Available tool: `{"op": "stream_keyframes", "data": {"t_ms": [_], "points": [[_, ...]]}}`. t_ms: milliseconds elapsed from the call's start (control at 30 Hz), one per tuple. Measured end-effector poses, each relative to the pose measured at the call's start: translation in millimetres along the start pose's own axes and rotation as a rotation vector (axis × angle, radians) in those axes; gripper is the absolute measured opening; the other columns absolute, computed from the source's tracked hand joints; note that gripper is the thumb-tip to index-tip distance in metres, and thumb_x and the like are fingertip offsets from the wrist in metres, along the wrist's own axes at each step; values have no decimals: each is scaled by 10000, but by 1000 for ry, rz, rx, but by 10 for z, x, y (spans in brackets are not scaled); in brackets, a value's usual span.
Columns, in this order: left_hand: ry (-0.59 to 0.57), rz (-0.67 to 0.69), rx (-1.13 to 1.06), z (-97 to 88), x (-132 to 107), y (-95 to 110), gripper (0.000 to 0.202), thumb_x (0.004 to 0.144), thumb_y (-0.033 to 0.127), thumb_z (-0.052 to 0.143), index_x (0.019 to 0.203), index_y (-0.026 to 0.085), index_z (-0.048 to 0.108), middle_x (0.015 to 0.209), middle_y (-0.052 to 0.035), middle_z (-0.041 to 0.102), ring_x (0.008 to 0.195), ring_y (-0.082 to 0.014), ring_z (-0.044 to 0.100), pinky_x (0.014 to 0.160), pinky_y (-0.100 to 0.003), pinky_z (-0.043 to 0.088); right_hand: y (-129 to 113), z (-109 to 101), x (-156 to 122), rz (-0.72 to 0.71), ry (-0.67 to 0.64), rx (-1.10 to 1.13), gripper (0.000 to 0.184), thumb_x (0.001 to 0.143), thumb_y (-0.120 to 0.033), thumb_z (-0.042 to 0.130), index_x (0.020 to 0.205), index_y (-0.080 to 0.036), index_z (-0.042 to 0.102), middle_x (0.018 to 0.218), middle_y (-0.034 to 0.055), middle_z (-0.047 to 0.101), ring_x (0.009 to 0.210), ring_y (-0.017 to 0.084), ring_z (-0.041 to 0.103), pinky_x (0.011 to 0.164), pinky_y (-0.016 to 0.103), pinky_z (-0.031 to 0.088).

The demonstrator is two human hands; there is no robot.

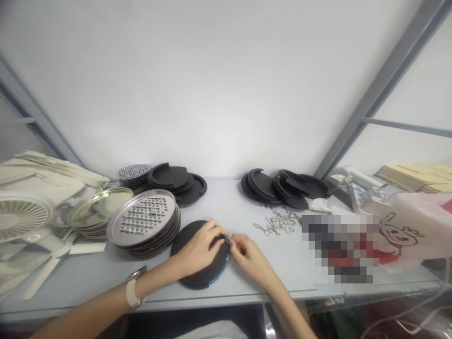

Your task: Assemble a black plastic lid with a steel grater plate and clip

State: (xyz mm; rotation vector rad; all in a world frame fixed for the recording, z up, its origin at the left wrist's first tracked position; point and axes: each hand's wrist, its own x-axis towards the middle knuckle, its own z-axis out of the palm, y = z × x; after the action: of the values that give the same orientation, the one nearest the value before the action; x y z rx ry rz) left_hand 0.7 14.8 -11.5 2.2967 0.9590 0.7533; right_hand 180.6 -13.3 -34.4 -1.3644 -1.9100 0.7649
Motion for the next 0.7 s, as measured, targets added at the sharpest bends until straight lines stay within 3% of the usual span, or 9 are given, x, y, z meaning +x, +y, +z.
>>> {"op": "stream_keyframes", "data": {"t_ms": [67,167,233,400,533,700], "points": [[14,-38,-57,8,-4,-6,246,860,142,474,1084,224,534,1030,-46,543,985,-177,548,926,-348,457,-5,4,9,32,11,11,363,954,-385,339,633,-219,317,584,-54,330,565,130,363,541,252,322],[28,-84,-119,10,-18,8,513,798,142,556,1271,246,386,1060,-43,524,910,-155,580,905,-340,484,-14,8,12,44,9,4,369,965,-393,326,640,-220,313,578,-54,343,559,132,374,541,253,319],[26,-91,-147,6,-25,20,579,787,151,571,1306,247,335,1135,-62,479,890,-142,597,894,-331,497,-15,8,7,19,-1,-24,374,968,-391,335,637,-218,334,587,-46,382,587,141,411,575,258,346],[-24,-54,-180,-3,-20,18,239,834,194,531,1073,216,531,1150,-62,441,921,-136,610,885,-295,512,1,2,-5,-13,-21,-60,376,966,-395,339,642,-215,400,613,-24,465,663,171,484,651,282,399],[-13,-55,-137,-3,-11,-2,212,823,209,568,1034,218,582,1095,-53,488,884,-149,595,875,-323,512,15,-2,-12,-15,-29,-63,382,962,-391,339,630,-213,403,620,-18,475,664,172,486,648,286,402],[-6,-20,-92,-4,-9,-28,212,840,228,588,1049,214,621,1051,-54,518,1048,-194,522,992,-365,425,19,-3,-17,-5,-37,-62,371,956,-387,345,632,-213,396,632,-17,474,675,174,491,662,290,400]]}}
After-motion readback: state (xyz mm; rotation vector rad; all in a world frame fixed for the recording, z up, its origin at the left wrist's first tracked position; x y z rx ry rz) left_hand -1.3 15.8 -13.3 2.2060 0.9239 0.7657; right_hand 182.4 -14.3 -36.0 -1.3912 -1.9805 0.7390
